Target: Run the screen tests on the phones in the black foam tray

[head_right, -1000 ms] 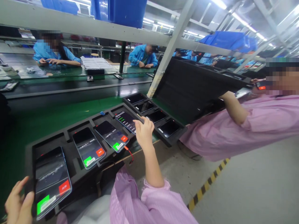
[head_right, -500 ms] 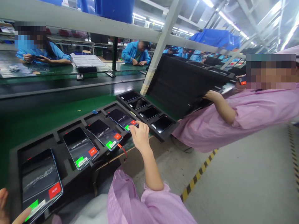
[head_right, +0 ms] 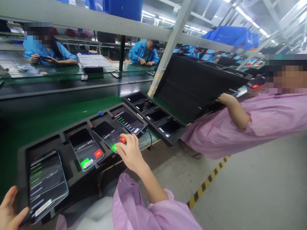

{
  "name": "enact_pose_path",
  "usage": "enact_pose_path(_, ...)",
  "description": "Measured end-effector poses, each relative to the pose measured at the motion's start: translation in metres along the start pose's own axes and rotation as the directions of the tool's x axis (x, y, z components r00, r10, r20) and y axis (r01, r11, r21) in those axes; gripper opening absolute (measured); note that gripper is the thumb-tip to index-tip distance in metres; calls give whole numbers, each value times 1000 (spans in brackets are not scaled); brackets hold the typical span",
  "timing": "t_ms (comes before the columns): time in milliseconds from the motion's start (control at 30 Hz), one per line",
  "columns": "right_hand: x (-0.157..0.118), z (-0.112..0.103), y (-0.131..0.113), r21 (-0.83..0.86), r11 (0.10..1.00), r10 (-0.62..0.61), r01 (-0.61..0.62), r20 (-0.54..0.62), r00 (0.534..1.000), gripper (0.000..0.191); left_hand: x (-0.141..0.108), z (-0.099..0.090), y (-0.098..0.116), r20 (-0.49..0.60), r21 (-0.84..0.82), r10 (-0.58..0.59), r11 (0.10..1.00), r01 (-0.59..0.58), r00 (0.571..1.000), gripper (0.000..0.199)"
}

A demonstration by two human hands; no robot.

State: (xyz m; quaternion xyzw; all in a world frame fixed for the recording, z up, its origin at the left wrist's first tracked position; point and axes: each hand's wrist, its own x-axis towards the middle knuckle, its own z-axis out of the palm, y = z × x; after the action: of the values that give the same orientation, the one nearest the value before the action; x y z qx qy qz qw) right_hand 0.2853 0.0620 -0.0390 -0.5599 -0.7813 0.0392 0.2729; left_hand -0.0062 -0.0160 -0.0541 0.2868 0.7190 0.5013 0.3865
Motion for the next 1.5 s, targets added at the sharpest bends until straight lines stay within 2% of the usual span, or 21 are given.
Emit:
enact_pose_path(100, 1, 3, -18, 26, 991, -132, 131, 57, 990, 39, 4, -4, -10, 17, 22, 14, 1000, -14, 1000, 69)
enact_pose_path(200, 4, 11, -41, 48, 956, -292, 288, 174, 940, 35, 8, -7, -18, 37, 7, 48, 999, -48, 998, 72)
enact_pose_path(267, 8, 16, -52, 39, 942, -333, 333, 210, 919, 33, 11, -9, -24, 12, 16, 89, 996, -89, 996, 72)
enact_pose_path(333, 12, 21, -56, 40, 936, -349, 349, 205, 914, 32, 13, -12, -30, -35, 112, 184, 977, -179, 982, 68)
enact_pose_path(433, 14, 24, -54, 74, 941, -338, 330, 133, 932, 36, 11, -16, -33, -19, 313, 389, 877, -365, 921, 55)
enact_pose_path(533, 14, 25, -49, 109, 949, -302, 296, 44, 952, 42, 3, -18, -30, 21, 417, 491, 788, -454, 871, 44)
enact_pose_path(733, 17, 28, -45, 118, 946, -308, 303, 26, 951, 41, -6, -22, -26, 8, 511, 503, 741, -436, 864, 43)
enact_pose_path(900, 25, 31, -43, 119, 952, -289, 283, 36, 957, 39, -1, -26, -29, 90, 579, 522, 665, -471, 848, 46)
enact_pose_path(1167, 27, 35, -43, 131, 970, -207, 205, 1, 978, 41, -5, -35, -33, 213, 583, 589, 563, -585, 779, 47)
enact_pose_path(1367, 28, 33, -44, 139, 970, -200, 197, 8, 980, 43, -3, -42, -42, 294, 569, 631, 488, -662, 718, 45)
enact_pose_path(1500, 29, 33, -45, 139, 970, -206, 198, 40, 978, 43, -3, -42, -42, 302, 571, 628, 483, -664, 717, 42)
